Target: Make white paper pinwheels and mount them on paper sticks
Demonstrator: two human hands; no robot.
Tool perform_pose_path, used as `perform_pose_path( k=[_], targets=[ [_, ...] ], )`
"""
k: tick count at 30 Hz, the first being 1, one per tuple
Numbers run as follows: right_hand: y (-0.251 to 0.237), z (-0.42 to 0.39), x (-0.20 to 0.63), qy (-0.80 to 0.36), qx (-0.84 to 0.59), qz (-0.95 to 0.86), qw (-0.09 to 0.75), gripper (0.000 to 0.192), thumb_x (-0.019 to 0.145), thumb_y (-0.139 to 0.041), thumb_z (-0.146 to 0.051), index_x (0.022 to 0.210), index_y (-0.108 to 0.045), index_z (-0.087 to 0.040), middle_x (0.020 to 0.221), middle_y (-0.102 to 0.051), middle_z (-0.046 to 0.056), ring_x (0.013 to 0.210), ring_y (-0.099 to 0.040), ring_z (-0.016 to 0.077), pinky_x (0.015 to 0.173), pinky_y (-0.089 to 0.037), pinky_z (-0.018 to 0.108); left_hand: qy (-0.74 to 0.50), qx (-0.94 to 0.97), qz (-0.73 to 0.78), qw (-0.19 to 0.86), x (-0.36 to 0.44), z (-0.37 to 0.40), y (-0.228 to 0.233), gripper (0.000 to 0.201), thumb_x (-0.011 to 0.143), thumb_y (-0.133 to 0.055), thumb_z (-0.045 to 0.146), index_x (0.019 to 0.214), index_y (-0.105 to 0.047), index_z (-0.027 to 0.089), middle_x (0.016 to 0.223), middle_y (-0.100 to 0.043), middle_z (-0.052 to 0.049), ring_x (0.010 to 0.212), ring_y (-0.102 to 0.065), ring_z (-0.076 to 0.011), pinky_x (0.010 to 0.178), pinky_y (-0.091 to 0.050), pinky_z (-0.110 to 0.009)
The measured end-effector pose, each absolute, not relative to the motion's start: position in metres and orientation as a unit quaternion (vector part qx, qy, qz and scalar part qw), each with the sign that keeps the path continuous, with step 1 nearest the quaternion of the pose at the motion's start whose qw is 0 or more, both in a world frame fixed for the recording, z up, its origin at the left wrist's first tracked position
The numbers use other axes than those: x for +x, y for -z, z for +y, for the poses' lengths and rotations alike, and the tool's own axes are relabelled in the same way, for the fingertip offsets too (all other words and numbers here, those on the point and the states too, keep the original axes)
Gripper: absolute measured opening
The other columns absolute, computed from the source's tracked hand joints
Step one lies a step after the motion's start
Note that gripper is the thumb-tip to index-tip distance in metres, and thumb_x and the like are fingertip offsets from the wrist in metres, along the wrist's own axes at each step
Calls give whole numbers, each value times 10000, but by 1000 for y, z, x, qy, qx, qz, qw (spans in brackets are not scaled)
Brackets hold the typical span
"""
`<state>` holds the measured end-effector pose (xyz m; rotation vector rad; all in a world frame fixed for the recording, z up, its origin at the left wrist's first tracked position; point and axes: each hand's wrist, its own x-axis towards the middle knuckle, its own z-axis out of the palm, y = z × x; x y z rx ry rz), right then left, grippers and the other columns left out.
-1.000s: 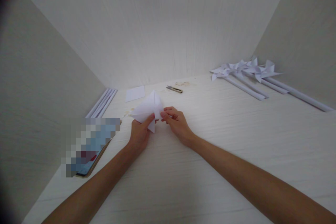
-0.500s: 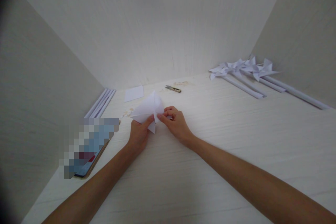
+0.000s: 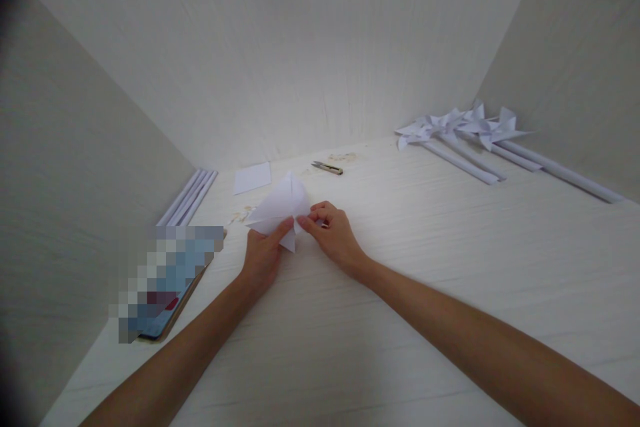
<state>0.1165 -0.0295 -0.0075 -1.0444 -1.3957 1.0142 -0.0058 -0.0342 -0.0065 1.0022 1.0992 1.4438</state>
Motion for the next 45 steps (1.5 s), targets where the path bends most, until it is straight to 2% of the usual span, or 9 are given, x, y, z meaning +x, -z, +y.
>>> perform_pose_path(
  k=[10,17,22,25,28,31,38,42,45],
  targets=[
    [10,-29,117,-410,-439,-584,546,239,685,-571,-290,498,-505,-157,706,-494,15,620,-461,105,551,-357,246,-600,418,443,519,-6,-33,7,377,576,-677,224,936,-625,124,805,-679,-67,793,-607,-180,737,-460,-296],
    [9,-30,117,-402,-438,-584,552,234,684,-582,-282,496,-515,-160,729,-495,17,651,-480,111,566,-372,252,-596,422,481,484,-5,-35,6,396,562,-684,225,937,-620,115,787,-681,-71,748,-613,-181,695,-473,-288],
    [8,-33,114,-445,-406,-517,609,170,625,-651,-288,661,-520,-186,877,-524,10,685,-501,98,586,-400,240,-625,371,480,491,-4,-35,2,368,577,-658,198,937,-609,135,798,-680,-66,755,-616,-178,693,-480,-287],
    [8,-36,109,-528,-368,-416,642,427,557,-708,-252,886,-435,-251,914,-526,-25,663,-521,81,627,-437,246,-636,346,470,505,-4,-34,0,329,593,-634,192,919,-610,160,806,-679,-56,784,-614,-173,719,-477,-281],
    [9,-39,104,-614,-346,-350,617,595,526,-725,-225,988,-353,-280,805,-566,-48,677,-558,102,663,-460,272,-638,346,458,513,-3,-35,-2,335,594,-623,186,928,-604,163,836,-676,-53,807,-610,-171,748,-471,-286],
    [11,-41,101,-628,-356,-347,598,529,532,-717,-223,952,-396,-248,716,-589,-48,661,-569,112,644,-462,267,-632,355,452,521,-1,-37,-2,373,586,-631,187,957,-593,160,874,-670,-57,816,-606,-176,758,-469,-297],
    [13,-40,104,-580,-380,-358,625,347,547,-705,-257,813,-487,-208,617,-571,-53,563,-539,105,550,-433,253,-616,377,451,525,2,-40,4,370,580,-664,209,944,-606,174,888,-667,-67,838,-599,-191,775,-458,-316],
    [12,-35,110,-562,-393,-376,623,367,518,-720,-249,789,-477,-202,568,-548,-67,505,-494,89,488,-390,225,-594,382,457,541,0,-38,6,277,563,-684,233,826,-636,161,859,-670,-67,832,-598,-203,785,-453,-340],
    [13,-28,118,-529,-407,-422,613,375,506,-723,-251,781,-474,-199,553,-519,-74,490,-470,84,466,-364,215,-548,389,440,596,-7,-36,2,214,539,-689,221,728,-640,132,782,-674,-72,784,-604,-209,755,-457,-337]
  ],
)
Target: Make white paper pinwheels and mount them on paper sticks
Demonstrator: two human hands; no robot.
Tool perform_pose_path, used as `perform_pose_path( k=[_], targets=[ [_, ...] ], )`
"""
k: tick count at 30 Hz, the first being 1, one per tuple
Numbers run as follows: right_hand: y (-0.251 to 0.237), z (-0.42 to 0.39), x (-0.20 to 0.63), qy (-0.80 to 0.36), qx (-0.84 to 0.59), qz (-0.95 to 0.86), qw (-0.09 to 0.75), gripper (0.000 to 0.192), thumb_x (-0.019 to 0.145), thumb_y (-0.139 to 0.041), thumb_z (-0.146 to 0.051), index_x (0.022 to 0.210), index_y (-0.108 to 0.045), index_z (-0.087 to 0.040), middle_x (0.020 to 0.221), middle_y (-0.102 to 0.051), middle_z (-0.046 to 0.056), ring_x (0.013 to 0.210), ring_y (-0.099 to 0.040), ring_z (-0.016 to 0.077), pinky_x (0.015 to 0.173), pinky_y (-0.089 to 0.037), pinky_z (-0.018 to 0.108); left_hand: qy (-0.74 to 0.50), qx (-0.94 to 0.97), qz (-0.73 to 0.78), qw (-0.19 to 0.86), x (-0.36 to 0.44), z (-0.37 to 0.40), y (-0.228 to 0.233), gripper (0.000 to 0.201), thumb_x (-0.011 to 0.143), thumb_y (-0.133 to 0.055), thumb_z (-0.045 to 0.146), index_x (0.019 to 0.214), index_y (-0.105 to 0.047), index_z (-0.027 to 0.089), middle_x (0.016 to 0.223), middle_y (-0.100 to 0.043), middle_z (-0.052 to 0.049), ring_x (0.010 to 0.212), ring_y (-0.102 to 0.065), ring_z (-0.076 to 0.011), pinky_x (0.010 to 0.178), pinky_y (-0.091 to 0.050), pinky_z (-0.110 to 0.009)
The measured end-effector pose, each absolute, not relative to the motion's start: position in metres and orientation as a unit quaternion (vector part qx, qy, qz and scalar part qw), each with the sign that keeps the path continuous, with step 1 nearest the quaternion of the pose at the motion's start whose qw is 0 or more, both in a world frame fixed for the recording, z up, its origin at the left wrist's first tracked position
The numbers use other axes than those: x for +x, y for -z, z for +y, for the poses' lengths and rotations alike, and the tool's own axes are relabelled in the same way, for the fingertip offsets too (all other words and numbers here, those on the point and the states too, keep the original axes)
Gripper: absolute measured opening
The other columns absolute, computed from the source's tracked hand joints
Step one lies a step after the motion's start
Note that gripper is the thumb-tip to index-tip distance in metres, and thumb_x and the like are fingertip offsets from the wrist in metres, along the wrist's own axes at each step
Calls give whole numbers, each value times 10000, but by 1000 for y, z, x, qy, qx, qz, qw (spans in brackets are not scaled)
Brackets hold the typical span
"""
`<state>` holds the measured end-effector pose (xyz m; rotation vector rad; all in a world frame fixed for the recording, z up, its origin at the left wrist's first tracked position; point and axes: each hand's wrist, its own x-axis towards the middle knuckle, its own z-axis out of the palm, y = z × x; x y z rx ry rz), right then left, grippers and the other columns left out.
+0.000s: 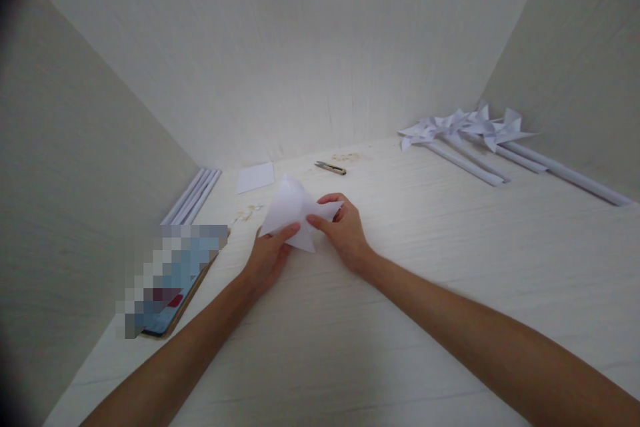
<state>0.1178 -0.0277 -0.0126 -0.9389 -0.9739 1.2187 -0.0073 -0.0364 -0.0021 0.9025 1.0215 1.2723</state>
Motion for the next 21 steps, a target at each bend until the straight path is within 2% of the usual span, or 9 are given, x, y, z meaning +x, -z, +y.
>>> perform_pose_path(
  k=[4,8,14,17,21],
  targets=[
    [14,-20,129,-499,-414,-491,582,378,522,-712,-272,799,-464,-202,565,-498,-73,490,-462,87,455,-353,216,-475,405,383,681,-21,-33,-7,160,566,-645,217,691,-643,117,720,-672,-73,715,-607,-191,704,-460,-309],
    [13,-20,133,-481,-432,-529,549,357,550,-687,-271,808,-450,-208,537,-446,-84,460,-432,83,427,-325,210,-428,412,406,694,-26,-30,-12,129,568,-642,219,653,-644,121,663,-660,-61,606,-585,-150,607,-450,-267],
    [7,-24,132,-474,-439,-579,497,323,562,-647,-219,803,-433,-204,502,-394,-99,418,-374,67,388,-267,194,-400,453,542,584,-23,-29,-5,214,510,-697,255,651,-638,104,597,-640,-55,510,-552,-142,506,-415,-259],
    [7,-23,132,-476,-437,-589,486,317,562,-640,-207,804,-435,-202,541,-425,-86,433,-384,68,399,-271,199,-402,477,565,540,-23,-29,-1,221,508,-702,290,616,-634,108,589,-638,-60,493,-542,-142,477,-403,-252],
    [7,-22,133,-474,-438,-594,480,319,555,-643,-199,803,-441,-199,571,-445,-77,445,-386,69,407,-267,202,-392,501,557,533,-25,-29,1,243,525,-696,315,634,-641,105,612,-646,-69,508,-550,-147,480,-406,-252]
  ],
)
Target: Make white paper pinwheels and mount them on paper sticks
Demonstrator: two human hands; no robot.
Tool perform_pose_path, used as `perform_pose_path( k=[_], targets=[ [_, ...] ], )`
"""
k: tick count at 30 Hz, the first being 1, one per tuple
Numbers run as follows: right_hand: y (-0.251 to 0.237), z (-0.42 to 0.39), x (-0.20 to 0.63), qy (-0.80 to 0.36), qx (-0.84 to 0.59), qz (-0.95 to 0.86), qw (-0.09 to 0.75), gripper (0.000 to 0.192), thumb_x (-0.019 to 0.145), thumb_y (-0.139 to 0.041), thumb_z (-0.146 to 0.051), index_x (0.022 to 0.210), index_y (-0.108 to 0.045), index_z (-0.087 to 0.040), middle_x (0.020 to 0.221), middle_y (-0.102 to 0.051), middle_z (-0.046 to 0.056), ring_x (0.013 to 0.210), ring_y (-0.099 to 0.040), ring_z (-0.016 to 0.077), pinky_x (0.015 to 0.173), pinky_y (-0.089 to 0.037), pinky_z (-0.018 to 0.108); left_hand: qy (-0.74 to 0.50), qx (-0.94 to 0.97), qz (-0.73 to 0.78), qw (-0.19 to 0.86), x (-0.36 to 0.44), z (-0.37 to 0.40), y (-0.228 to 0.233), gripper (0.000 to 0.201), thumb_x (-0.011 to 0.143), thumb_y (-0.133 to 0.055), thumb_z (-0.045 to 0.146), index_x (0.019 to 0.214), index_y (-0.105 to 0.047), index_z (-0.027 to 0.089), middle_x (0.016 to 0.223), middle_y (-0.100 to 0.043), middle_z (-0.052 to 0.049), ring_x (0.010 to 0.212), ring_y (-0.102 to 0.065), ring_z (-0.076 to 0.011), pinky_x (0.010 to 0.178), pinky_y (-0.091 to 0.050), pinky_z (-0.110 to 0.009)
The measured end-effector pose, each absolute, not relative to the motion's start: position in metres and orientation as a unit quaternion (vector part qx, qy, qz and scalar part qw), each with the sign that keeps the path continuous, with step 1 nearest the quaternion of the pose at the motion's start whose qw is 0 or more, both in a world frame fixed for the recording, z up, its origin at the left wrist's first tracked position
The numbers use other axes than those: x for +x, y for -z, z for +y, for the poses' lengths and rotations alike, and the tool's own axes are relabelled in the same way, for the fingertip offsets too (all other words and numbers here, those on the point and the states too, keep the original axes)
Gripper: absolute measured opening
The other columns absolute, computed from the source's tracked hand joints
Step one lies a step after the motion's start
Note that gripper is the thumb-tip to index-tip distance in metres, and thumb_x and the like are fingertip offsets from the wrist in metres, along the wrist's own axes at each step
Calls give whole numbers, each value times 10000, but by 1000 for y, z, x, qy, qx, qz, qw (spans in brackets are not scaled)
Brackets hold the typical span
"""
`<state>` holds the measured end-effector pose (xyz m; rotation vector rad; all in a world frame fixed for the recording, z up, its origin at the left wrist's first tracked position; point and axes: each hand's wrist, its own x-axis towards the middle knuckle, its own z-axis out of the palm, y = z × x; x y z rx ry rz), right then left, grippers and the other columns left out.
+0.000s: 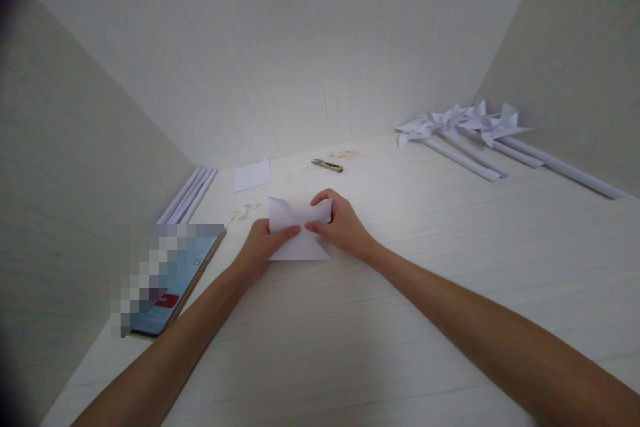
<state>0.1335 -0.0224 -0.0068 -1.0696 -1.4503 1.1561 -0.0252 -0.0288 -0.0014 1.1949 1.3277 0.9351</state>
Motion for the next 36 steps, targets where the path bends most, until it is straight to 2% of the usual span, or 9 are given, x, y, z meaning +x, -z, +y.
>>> perform_pose_path(
  k=[16,36],
  targets=[
    [7,-21,134,-488,-428,-596,471,322,550,-646,-189,797,-439,-204,565,-448,-79,455,-400,74,410,-272,202,-414,487,580,505,-20,-31,-1,248,527,-684,333,569,-623,97,537,-612,-46,460,-522,-129,424,-374,-225],
    [4,-22,133,-491,-431,-606,455,331,543,-651,-168,794,-439,-206,553,-439,-84,443,-399,69,396,-282,195,-433,455,567,533,-18,-30,0,271,468,-725,306,610,-619,100,543,-606,-37,487,-550,-152,475,-426,-273]
  ],
)
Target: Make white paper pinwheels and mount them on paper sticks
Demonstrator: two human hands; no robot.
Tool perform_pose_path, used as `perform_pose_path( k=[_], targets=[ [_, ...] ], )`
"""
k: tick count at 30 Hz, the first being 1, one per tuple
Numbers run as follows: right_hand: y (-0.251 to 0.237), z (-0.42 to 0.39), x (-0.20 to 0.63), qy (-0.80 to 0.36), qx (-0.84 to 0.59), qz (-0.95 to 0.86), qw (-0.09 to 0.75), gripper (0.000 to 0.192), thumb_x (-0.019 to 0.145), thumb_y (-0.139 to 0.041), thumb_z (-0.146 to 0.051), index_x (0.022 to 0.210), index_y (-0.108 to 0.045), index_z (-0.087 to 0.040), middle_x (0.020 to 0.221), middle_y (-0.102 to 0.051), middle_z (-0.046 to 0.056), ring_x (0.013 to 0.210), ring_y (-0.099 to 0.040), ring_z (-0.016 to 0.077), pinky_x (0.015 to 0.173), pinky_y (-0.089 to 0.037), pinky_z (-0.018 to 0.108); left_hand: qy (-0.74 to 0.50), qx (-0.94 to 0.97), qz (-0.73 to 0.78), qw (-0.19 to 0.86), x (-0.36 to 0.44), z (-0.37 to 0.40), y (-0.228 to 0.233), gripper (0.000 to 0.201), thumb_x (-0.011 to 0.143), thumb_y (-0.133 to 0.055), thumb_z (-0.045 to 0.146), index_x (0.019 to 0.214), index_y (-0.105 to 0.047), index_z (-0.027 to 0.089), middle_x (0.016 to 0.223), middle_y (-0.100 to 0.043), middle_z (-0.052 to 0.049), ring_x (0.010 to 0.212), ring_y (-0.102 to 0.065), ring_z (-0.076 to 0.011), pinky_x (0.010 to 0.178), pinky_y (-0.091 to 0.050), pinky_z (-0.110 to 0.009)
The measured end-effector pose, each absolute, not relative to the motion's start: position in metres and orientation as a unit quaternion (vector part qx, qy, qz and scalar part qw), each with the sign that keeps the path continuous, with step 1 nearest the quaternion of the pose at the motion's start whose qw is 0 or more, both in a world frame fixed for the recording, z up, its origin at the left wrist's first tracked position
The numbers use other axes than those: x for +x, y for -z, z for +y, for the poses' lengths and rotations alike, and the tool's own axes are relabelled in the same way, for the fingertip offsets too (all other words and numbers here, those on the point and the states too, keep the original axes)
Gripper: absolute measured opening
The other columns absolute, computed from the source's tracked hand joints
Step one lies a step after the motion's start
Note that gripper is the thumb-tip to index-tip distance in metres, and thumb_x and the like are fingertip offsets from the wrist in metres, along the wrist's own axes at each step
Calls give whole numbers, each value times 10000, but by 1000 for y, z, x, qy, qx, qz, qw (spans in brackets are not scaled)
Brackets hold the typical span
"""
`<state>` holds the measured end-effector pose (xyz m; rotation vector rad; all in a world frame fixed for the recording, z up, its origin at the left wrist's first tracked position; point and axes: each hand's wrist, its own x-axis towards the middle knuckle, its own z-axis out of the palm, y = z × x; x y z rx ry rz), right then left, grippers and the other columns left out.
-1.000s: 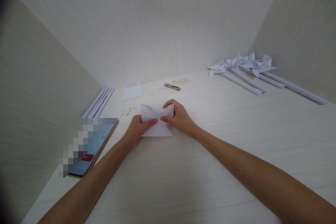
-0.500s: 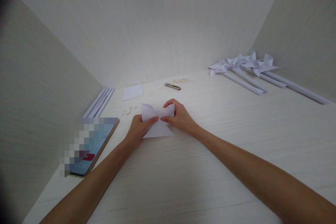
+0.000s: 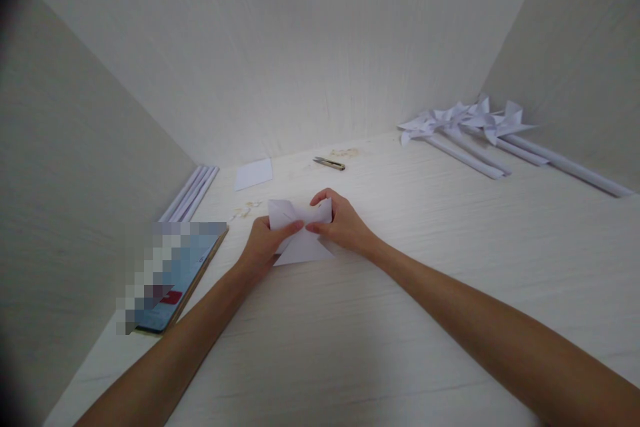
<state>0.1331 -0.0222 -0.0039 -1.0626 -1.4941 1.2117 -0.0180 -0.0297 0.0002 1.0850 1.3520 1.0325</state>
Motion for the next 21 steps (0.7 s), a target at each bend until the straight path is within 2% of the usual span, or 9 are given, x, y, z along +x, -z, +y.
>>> perform_pose_path(
  k=[8,11,13,16,18,21],
  targets=[
    [6,-22,135,-487,-429,-612,451,323,559,-646,-179,810,-444,-207,543,-430,-84,446,-399,77,396,-276,196,-431,464,545,549,-20,-29,-1,271,473,-718,282,644,-616,99,585,-612,-39,536,-562,-164,516,-439,-287],
    [4,-22,134,-487,-431,-610,453,320,559,-644,-186,809,-446,-205,565,-445,-76,463,-412,82,410,-293,204,-474,468,514,541,-20,-30,1,240,519,-680,236,714,-603,120,646,-612,-23,574,-562,-150,547,-449,-277],
    [2,-23,134,-491,-433,-602,458,319,558,-643,-194,806,-442,-204,576,-454,-71,474,-424,87,420,-304,210,-549,473,493,481,-21,-31,2,280,549,-652,202,813,-576,150,765,-611,-23,676,-572,-147,594,-459,-263],
    [3,-23,133,-493,-437,-591,465,322,554,-644,-203,801,-438,-203,588,-459,-66,480,-433,91,425,-309,215,-644,512,462,332,-25,-30,4,314,582,-632,180,882,-538,192,996,-544,-42,915,-537,-159,713,-457,-266],
    [4,-22,133,-488,-439,-597,461,321,551,-647,-202,796,-438,-202,575,-446,-71,476,-428,89,425,-308,212,-628,574,448,274,-27,-28,5,223,603,-630,191,816,-567,191,1051,-507,-52,1021,-488,-173,815,-425,-305],
    [6,-22,134,-480,-438,-610,453,322,558,-644,-203,803,-436,-202,564,-435,-77,475,-424,87,423,-309,206,-545,658,451,258,-26,-28,5,109,600,-651,212,701,-620,183,1072,-507,-65,1074,-455,-199,909,-356,-362]
  ],
)
